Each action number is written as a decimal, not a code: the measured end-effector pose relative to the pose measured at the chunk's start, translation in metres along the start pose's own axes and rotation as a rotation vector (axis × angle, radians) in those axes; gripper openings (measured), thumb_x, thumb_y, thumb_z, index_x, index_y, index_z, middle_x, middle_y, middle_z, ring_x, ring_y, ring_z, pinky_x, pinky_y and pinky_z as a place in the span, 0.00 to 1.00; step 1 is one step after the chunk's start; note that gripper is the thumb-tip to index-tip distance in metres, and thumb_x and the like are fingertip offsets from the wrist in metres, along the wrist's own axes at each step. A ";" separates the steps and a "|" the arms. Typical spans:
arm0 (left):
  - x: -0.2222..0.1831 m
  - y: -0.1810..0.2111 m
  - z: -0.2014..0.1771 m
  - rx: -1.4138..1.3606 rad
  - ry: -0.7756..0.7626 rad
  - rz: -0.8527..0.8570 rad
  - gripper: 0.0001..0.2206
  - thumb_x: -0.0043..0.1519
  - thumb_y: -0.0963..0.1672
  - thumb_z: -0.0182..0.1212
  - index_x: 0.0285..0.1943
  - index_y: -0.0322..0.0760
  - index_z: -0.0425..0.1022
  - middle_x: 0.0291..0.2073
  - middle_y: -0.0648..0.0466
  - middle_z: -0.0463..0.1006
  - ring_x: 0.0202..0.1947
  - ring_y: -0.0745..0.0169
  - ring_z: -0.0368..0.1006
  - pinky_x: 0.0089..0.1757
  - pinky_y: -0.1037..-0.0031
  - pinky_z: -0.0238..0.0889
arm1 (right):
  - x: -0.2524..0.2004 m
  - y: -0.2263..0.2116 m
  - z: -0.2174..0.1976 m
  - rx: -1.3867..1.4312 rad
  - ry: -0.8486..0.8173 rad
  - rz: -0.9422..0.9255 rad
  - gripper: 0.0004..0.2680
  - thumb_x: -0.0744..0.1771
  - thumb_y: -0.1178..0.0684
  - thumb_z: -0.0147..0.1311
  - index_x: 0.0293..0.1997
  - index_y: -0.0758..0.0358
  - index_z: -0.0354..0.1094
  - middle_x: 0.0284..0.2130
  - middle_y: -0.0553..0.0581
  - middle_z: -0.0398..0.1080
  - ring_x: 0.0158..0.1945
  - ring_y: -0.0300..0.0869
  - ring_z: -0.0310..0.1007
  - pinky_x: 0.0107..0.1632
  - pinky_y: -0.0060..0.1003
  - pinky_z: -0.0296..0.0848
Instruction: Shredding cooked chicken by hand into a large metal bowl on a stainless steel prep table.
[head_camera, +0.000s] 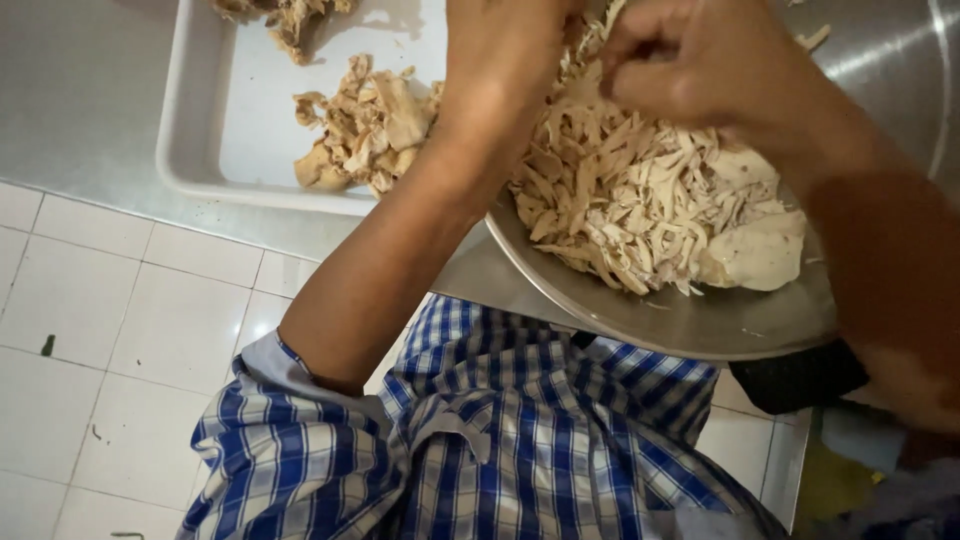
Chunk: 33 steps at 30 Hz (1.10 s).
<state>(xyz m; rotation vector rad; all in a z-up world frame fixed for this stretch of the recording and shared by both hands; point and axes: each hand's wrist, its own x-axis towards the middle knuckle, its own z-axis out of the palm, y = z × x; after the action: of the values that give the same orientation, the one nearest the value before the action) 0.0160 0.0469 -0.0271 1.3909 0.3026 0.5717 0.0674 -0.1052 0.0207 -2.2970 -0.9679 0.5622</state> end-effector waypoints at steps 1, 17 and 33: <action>-0.002 -0.001 -0.001 -0.036 -0.009 -0.034 0.10 0.58 0.40 0.50 0.25 0.48 0.57 0.20 0.64 0.57 0.23 0.71 0.50 0.27 0.71 0.48 | -0.005 -0.006 -0.002 -0.012 0.014 0.033 0.03 0.68 0.57 0.54 0.40 0.62 0.73 0.31 0.56 0.70 0.31 0.42 0.66 0.33 0.36 0.64; -0.006 -0.017 0.008 -0.101 0.148 0.020 0.17 0.45 0.38 0.58 0.20 0.51 0.50 0.16 0.65 0.51 0.22 0.73 0.46 0.26 0.71 0.40 | 0.019 0.016 0.036 -0.162 -0.191 -0.049 0.04 0.63 0.66 0.54 0.35 0.68 0.75 0.32 0.60 0.77 0.28 0.43 0.72 0.33 0.35 0.72; -0.006 -0.007 0.005 -0.013 -0.113 -0.174 0.04 0.51 0.36 0.60 0.23 0.32 0.74 0.15 0.53 0.70 0.17 0.65 0.64 0.22 0.72 0.62 | 0.009 0.032 -0.017 0.136 0.029 -0.184 0.04 0.68 0.63 0.61 0.45 0.67 0.74 0.33 0.59 0.75 0.32 0.40 0.73 0.34 0.32 0.71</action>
<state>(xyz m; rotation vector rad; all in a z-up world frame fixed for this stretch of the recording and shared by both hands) 0.0152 0.0389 -0.0334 1.3632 0.3247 0.3505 0.0987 -0.1228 0.0109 -2.0656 -1.0799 0.4998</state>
